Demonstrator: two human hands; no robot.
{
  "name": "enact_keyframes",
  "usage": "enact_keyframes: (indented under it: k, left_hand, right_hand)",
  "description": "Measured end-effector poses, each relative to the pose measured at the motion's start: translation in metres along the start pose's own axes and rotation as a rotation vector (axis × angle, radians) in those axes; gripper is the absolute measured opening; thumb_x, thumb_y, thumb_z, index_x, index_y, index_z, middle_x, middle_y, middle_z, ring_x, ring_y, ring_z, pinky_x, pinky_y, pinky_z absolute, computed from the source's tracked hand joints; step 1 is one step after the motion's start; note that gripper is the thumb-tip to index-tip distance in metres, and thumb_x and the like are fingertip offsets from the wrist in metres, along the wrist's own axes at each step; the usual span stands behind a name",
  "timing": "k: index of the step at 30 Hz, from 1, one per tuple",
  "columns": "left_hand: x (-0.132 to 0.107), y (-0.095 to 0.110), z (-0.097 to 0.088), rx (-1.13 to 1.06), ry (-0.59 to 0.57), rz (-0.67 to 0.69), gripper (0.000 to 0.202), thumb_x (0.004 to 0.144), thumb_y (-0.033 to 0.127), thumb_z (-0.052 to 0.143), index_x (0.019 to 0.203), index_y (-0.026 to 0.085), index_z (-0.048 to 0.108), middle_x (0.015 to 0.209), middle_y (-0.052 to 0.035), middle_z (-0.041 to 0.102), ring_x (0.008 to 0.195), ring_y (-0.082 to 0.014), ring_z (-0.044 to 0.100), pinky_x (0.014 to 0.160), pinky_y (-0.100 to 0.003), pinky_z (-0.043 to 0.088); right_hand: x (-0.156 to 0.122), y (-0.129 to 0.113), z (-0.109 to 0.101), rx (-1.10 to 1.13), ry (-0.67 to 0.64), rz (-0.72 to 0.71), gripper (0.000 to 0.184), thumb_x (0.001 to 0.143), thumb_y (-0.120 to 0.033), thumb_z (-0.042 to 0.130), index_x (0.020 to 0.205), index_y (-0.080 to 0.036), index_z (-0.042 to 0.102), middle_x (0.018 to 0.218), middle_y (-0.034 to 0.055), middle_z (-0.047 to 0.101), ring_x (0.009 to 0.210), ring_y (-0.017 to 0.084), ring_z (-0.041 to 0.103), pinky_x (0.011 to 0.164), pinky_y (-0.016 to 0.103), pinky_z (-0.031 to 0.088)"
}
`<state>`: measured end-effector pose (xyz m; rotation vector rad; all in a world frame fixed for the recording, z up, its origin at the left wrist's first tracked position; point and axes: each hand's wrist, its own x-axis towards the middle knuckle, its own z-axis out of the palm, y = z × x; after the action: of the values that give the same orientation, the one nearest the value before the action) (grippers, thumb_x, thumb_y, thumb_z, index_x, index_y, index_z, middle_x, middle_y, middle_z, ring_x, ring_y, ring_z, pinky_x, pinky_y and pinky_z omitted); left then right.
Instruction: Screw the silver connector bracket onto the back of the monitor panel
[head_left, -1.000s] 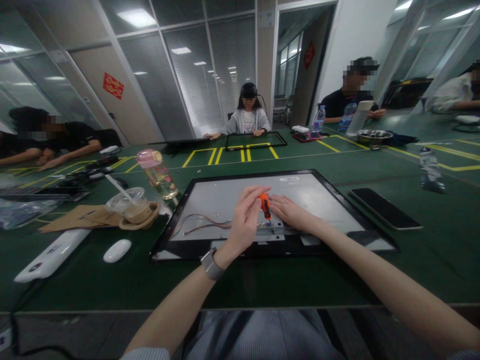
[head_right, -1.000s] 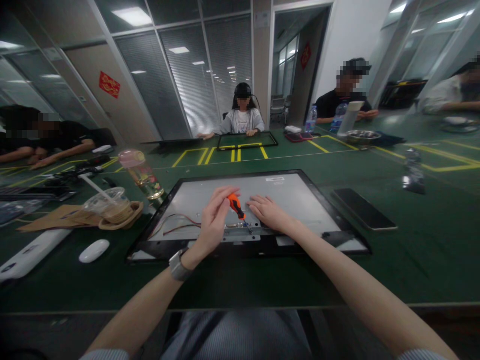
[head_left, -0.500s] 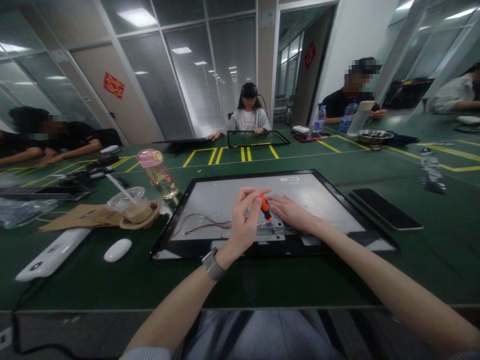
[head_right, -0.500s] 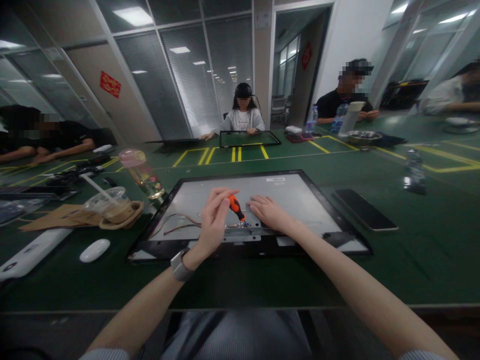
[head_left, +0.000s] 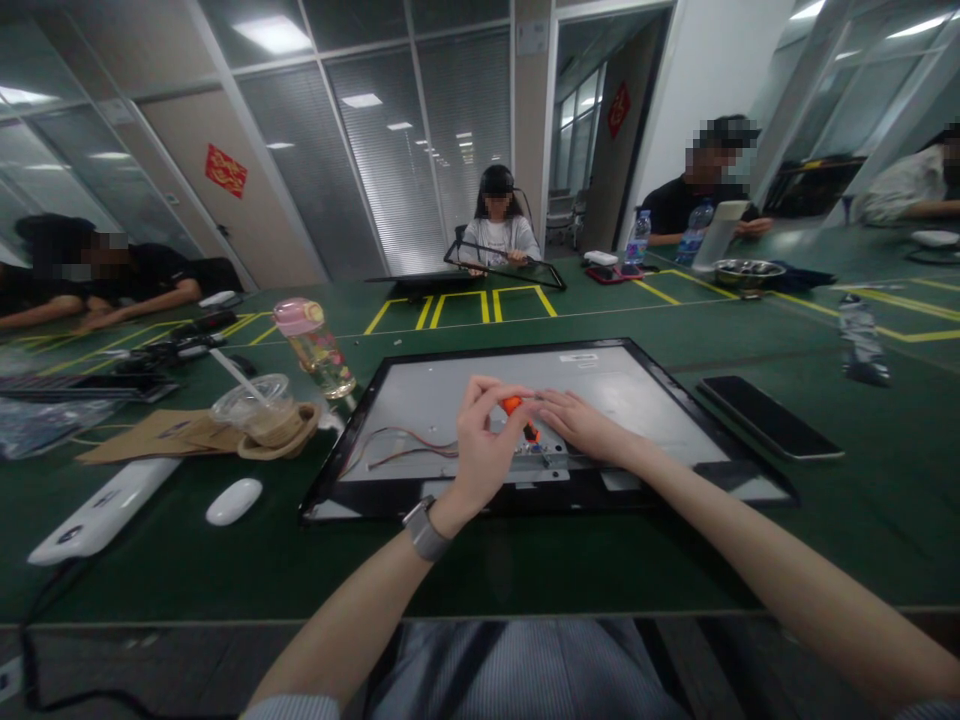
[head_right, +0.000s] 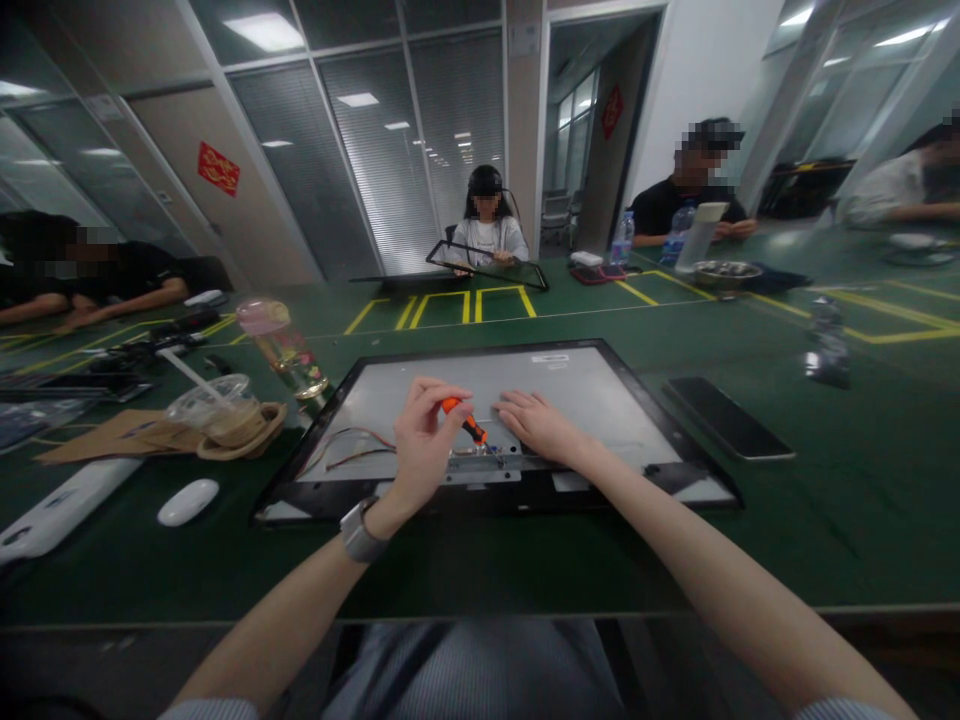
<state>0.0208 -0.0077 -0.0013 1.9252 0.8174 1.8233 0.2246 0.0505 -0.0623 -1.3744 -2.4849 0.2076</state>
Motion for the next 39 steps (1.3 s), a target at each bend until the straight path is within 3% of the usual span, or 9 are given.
enact_keyframes:
  k: [7,10,13,16,21,28,34,39]
  left_hand:
    - [0.0035,0.0061,-0.0043,-0.133,-0.134,-0.076,0.029,0.105,0.029,0.045,0.119,0.021,0.069,0.099,-0.0067,0.066,0.092,-0.017,0.063,0.085,-0.032,0.053]
    - [0.0032,0.0024,-0.0039,-0.107,-0.12,-0.061,0.026,0.102,0.033,0.052,0.111,0.022,0.073,0.103,-0.0069,0.064,0.097,-0.018,0.062,0.088,-0.033,0.052]
    - [0.0022,0.0004,-0.0025,-0.05,-0.065,-0.027,0.019,0.097,0.036,0.063,0.102,0.023,0.077,0.097,-0.0042,0.057,0.091,-0.016,0.059,0.086,-0.031,0.051]
    - [0.0019,0.0031,-0.002,-0.046,-0.07,-0.033,0.022,0.1,0.035,0.059,0.107,0.023,0.076,0.095,-0.0036,0.056,0.087,-0.015,0.058,0.081,-0.029,0.05]
    - [0.0047,0.0064,-0.0037,-0.135,-0.146,-0.065,0.034,0.107,0.032,0.041,0.122,0.021,0.069,0.1,-0.0067,0.066,0.091,-0.0165,0.062,0.085,-0.032,0.052]
    - [0.0042,0.0004,-0.0031,-0.047,-0.067,-0.035,0.021,0.097,0.038,0.063,0.104,0.024,0.078,0.095,-0.0031,0.056,0.088,-0.0146,0.059,0.085,-0.03,0.051]
    - [0.0038,0.0053,-0.004,-0.143,-0.152,-0.088,0.034,0.106,0.034,0.044,0.126,0.021,0.069,0.103,-0.0076,0.068,0.096,-0.0174,0.065,0.088,-0.032,0.053]
    - [0.005,0.0011,-0.0041,-0.123,-0.115,-0.064,0.027,0.1,0.038,0.058,0.11,0.022,0.076,0.104,-0.0069,0.064,0.096,-0.0174,0.063,0.09,-0.032,0.051]
  right_hand:
    - [0.0002,-0.0009,0.0002,-0.016,0.011,-0.013,0.054,0.107,-0.037,0.023,0.143,-0.019,0.059,0.153,0.0152,0.054,0.145,0.033,0.046,0.118,0.06,0.033]
    - [0.0002,-0.0008,-0.0008,-0.019,-0.003,-0.002,0.054,0.107,-0.038,0.023,0.142,-0.019,0.059,0.153,0.0148,0.055,0.145,0.032,0.045,0.119,0.059,0.034]
    - [0.0002,0.0,-0.0001,-0.008,0.015,-0.01,0.053,0.107,-0.039,0.024,0.143,-0.02,0.059,0.153,0.0142,0.055,0.145,0.031,0.046,0.119,0.058,0.034]
    - [0.0003,0.0013,0.0017,-0.012,0.033,-0.027,0.051,0.107,-0.037,0.026,0.142,-0.02,0.059,0.152,0.0149,0.055,0.144,0.032,0.048,0.118,0.06,0.035]
    - [0.0007,0.0019,0.0017,-0.021,0.013,-0.027,0.053,0.107,-0.036,0.024,0.142,-0.017,0.059,0.152,0.0173,0.054,0.144,0.034,0.046,0.117,0.061,0.035]
    - [0.0007,0.0,-0.0004,-0.005,-0.005,-0.005,0.055,0.107,-0.04,0.023,0.143,-0.018,0.059,0.154,0.0154,0.053,0.145,0.032,0.045,0.119,0.058,0.034]
    - [0.0006,0.0005,-0.0001,0.014,0.012,-0.011,0.055,0.107,-0.04,0.024,0.143,-0.017,0.059,0.154,0.0168,0.053,0.145,0.032,0.046,0.119,0.06,0.032]
    - [0.0006,0.0006,-0.0002,-0.009,0.001,-0.017,0.056,0.107,-0.04,0.022,0.143,-0.018,0.058,0.153,0.0164,0.054,0.145,0.033,0.046,0.119,0.059,0.033]
